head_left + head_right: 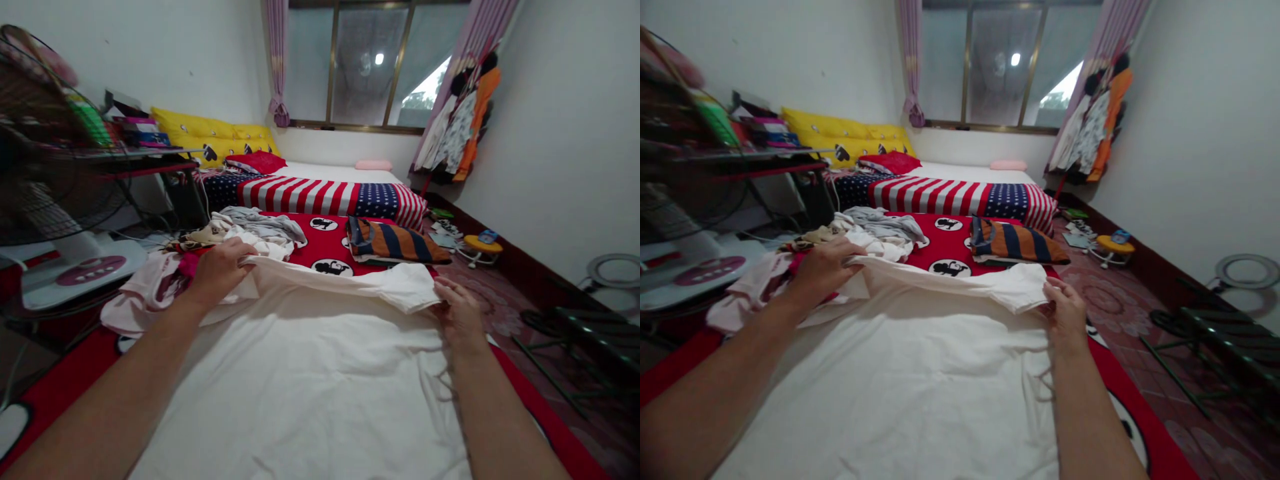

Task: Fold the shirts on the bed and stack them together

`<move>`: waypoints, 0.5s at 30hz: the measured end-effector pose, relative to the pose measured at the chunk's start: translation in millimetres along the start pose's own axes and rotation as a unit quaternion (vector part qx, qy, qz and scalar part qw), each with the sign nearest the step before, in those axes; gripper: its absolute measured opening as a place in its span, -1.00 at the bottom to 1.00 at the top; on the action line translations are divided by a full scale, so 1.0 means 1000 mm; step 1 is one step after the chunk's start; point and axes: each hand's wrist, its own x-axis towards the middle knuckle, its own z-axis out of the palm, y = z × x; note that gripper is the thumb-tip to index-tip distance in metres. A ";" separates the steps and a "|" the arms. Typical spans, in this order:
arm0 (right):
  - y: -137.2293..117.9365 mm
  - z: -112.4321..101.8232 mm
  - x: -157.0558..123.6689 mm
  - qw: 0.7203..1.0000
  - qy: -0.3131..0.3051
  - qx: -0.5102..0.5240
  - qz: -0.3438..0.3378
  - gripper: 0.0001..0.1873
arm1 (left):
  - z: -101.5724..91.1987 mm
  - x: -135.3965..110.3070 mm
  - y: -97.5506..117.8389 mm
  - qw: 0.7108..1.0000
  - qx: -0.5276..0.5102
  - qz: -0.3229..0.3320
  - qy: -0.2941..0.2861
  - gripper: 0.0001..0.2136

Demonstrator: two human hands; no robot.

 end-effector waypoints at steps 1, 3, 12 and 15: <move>0.000 -0.005 0.003 0.998 -0.011 -0.057 0.008 -0.56 | -0.006 -0.002 -0.003 0.999 -0.001 0.019 -0.036 -0.78; 0.000 -0.013 0.007 0.977 -0.032 -0.213 0.003 -0.60 | -0.018 -0.008 -0.009 0.991 -0.015 0.062 -0.114 -0.78; -0.011 -0.022 0.008 0.810 0.006 -0.577 -0.101 -0.74 | -0.034 -0.053 -0.019 0.972 -0.015 0.029 -0.232 -0.73; -0.007 -0.019 0.007 0.834 0.004 -0.538 -0.124 -0.73 | -0.028 -0.055 -0.027 0.984 0.010 -0.039 -0.173 -0.80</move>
